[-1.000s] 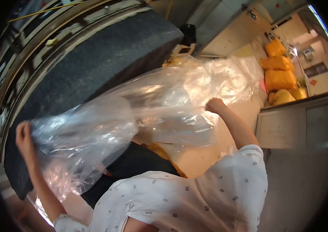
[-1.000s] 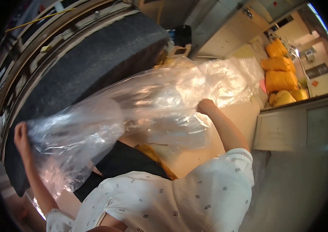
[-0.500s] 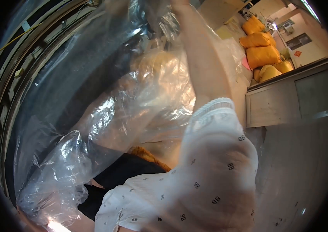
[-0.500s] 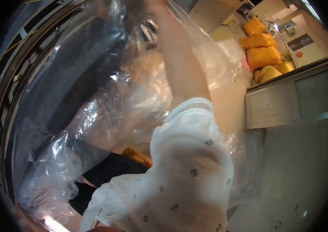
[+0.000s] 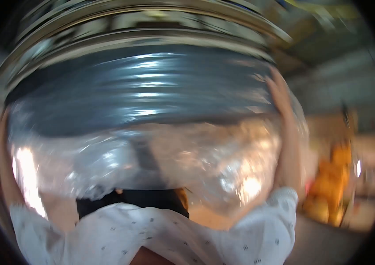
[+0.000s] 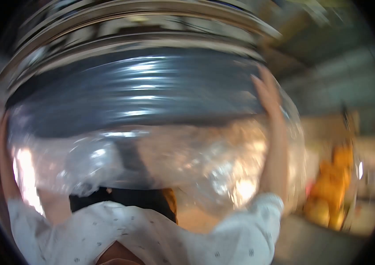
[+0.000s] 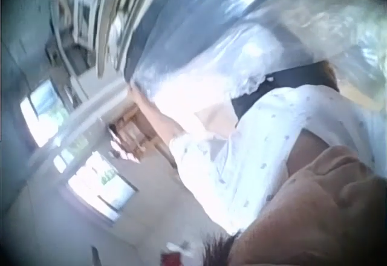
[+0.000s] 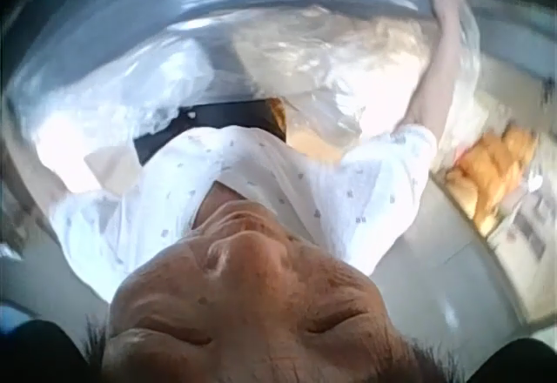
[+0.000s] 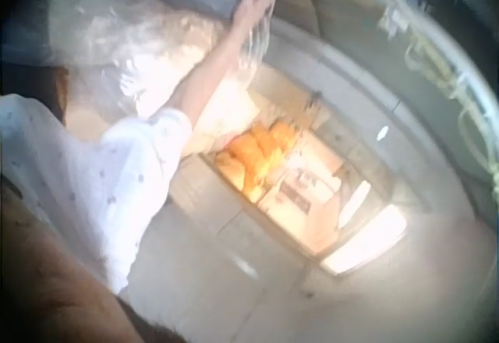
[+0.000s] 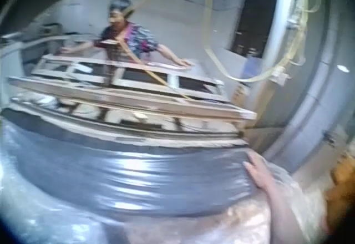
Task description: Wrapping a large foam part or cushion in a protective plastic sheet.
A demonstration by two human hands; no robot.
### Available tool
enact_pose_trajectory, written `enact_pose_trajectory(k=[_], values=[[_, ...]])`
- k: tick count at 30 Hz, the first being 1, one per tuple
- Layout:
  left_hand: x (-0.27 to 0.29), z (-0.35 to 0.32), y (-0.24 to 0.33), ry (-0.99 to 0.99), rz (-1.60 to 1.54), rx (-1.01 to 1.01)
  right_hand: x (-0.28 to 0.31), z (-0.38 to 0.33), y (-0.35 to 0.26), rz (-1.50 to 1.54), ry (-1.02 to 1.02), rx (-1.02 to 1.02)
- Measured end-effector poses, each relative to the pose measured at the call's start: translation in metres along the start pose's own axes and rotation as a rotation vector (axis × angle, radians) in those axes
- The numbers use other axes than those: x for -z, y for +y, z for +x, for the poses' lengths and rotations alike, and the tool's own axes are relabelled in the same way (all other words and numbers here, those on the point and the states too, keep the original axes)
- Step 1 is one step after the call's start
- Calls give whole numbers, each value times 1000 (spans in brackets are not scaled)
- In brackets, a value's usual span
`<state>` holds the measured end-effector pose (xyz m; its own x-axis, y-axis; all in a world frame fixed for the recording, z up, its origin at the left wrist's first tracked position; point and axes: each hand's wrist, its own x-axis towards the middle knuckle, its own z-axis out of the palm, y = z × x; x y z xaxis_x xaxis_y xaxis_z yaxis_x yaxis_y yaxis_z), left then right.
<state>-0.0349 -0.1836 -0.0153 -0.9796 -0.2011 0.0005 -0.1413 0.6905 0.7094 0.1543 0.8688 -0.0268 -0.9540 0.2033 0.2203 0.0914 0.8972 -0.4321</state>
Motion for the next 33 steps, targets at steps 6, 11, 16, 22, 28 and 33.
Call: enact_pose_trajectory(k=[6,11,16,22,28,33], values=[[-141,-28,98,508,135,-213,36,8,38,222,-15,-685],[-137,-40,111,613,63,-196,11,40,-62,-665,401,17],[-142,-38,117,707,-8,-203,-74,16,-313,46,315,441],[-145,-28,107,793,-66,-217,-165,-63,-525,422,-67,776],[-151,-37,119,795,-189,-222,-220,-48,-564,372,-242,754],[-147,-35,110,805,-253,-244,-192,12,-542,963,-629,63]])
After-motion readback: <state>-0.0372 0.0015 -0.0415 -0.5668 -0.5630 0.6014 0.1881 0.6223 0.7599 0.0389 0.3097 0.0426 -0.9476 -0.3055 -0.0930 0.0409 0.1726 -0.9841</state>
